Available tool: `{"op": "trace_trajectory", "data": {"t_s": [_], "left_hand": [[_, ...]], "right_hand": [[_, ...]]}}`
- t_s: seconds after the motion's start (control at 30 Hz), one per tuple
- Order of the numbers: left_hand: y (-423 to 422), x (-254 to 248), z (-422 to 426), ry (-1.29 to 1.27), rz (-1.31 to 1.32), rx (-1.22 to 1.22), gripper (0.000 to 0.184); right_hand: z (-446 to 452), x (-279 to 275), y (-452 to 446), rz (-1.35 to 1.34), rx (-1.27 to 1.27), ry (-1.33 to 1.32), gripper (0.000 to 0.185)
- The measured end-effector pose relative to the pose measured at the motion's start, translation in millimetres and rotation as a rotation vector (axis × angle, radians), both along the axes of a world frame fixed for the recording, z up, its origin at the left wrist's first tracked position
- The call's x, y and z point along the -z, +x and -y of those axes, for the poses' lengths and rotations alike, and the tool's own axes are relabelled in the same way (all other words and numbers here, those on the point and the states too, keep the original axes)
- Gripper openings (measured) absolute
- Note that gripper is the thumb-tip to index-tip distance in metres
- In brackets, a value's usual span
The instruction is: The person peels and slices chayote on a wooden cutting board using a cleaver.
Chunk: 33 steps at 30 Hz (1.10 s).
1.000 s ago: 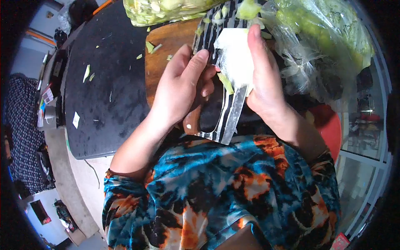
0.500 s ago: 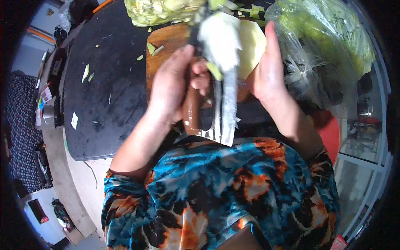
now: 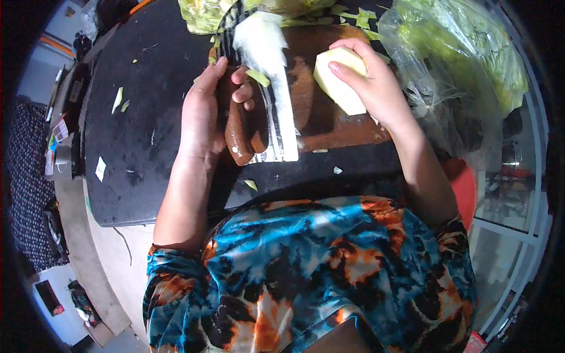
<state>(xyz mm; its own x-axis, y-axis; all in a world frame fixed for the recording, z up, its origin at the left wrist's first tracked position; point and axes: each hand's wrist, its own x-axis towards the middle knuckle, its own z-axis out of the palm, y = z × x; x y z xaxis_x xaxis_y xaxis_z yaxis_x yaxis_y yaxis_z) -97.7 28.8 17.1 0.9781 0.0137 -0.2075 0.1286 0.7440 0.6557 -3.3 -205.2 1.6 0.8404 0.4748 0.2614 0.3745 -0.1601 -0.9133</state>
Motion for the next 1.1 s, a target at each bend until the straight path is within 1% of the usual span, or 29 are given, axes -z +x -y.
{"op": "trace_trajectory", "data": {"t_s": [0.1, 0.13, 0.17, 0.23, 0.27, 0.37, 0.4, 0.5, 0.53, 0.57, 0.63, 0.7, 0.73, 0.8, 0.83, 0.87, 0.9, 0.97, 1.03, 1.1], "left_hand": [[-6, -7, 17, 0.190, 0.127, -0.073, 0.012], [-8, -9, 22, 0.239, 0.152, -0.074, 0.012], [-8, -7, 26, 0.230, 0.208, -0.056, 0.012], [-15, -12, 39, 0.312, 0.249, -0.059, 0.014], [-17, -10, 43, 0.330, 0.290, -0.037, 0.014], [-23, -9, 50, 0.397, 0.366, -0.039, 0.014], [-23, -11, 49, 0.366, 0.353, -0.035, 0.014], [-25, -13, 42, 0.296, 0.327, -0.058, 0.014], [-25, -14, 41, 0.290, 0.337, -0.089, 0.014], [-25, -15, 39, 0.283, 0.347, -0.119, 0.014], [-27, -23, 36, 0.289, 0.341, -0.211, 0.015], [-25, -25, 25, 0.283, 0.354, -0.330, 0.015], [-24, -24, 17, 0.235, 0.370, -0.361, 0.015], [-23, -31, 11, 0.266, 0.390, -0.443, 0.015], [-23, -35, 9, 0.266, 0.388, -0.490, 0.018], [-23, -36, 5, 0.224, 0.409, -0.501, 0.016], [-23, -35, -1, 0.183, 0.424, -0.509, 0.014], [-21, -36, -7, 0.130, 0.456, -0.517, 0.014], [-22, -38, -7, 0.144, 0.406, -0.565, 0.014], [-20, -34, -9, 0.179, 0.416, -0.557, 0.014]], "right_hand": [[-6, -3, 4, 0.567, 0.219, -0.202, 0.042], [-10, -7, 0, 0.489, 0.189, -0.069, 0.046], [-15, -9, -5, 0.584, 0.208, -0.051, 0.052], [-29, -26, -26, 0.338, 0.040, 0.157, 0.055], [-35, -25, -31, 0.196, 0.016, 0.265, 0.055], [-31, -26, -21, 0.082, 0.020, 0.191, 0.050], [-26, -29, -21, 0.139, 0.051, 0.175, 0.042], [-4, -30, -8, 0.065, 0.110, 0.290, 0.039], [8, -38, -9, 0.126, 0.130, 0.216, 0.031], [22, -40, 0, 0.071, 0.120, 0.259, 0.032], [45, -56, 7, 0.202, 0.282, 0.039, 0.032], [49, -74, 9, 0.232, 0.378, 0.106, 0.032], [48, -87, 10, 0.255, 0.420, 0.148, 0.033], [28, -125, 8, 0.440, 0.208, 0.349, 0.026], [12, -137, 13, 0.576, 0.186, 0.401, 0.023], [-3, -148, 18, 0.714, 0.163, 0.449, 0.022], [-15, -156, 30, 0.740, 0.104, 0.538, 0.020], [-38, -172, 39, 1.015, 0.242, 0.377, 0.016], [-67, -176, 65, 1.141, 0.266, 0.412, 0.018], [-87, -177, 84, 1.140, 0.329, 0.248, 0.021]]}}
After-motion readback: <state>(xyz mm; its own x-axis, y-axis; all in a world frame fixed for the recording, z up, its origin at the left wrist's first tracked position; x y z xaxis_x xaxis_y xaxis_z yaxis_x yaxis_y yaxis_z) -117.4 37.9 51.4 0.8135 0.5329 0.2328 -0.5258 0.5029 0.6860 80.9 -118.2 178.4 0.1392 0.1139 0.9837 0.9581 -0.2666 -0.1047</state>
